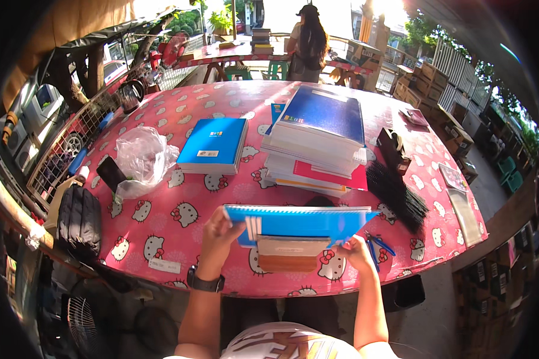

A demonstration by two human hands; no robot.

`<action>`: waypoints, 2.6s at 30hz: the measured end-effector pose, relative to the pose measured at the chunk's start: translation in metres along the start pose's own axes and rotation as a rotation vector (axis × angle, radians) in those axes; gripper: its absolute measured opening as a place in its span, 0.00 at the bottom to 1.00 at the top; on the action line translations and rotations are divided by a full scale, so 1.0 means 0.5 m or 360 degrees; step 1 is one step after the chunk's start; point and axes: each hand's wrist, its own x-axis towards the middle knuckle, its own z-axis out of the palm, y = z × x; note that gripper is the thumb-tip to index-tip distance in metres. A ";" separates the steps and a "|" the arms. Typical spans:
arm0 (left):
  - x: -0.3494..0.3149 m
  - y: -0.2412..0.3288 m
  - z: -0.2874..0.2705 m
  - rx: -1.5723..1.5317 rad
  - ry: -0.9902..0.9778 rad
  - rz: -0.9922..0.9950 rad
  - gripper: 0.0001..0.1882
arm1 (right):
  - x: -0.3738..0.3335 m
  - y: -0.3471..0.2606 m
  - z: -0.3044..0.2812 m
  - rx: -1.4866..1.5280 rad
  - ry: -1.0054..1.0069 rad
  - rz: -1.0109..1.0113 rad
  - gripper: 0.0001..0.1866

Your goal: The person organizes spiral notebooks on a table by flipping through pages, using a pair of shears to trim wire or plastic coils, and stacking the notebooks.

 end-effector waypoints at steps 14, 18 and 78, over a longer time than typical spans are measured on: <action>0.017 0.045 0.093 -0.0052 0.0452 0.0361 0.12 | 0.020 -0.228 0.097 0.0574 0.0760 -0.0821 0.07; 0.020 0.030 0.085 0.0084 0.0467 0.0244 0.11 | 0.021 -0.231 0.123 0.0286 0.0741 -0.0648 0.12; -0.025 -0.038 -0.012 0.0801 0.0733 0.0666 0.33 | 0.067 -0.027 -0.317 -0.1778 0.1039 -0.0583 0.09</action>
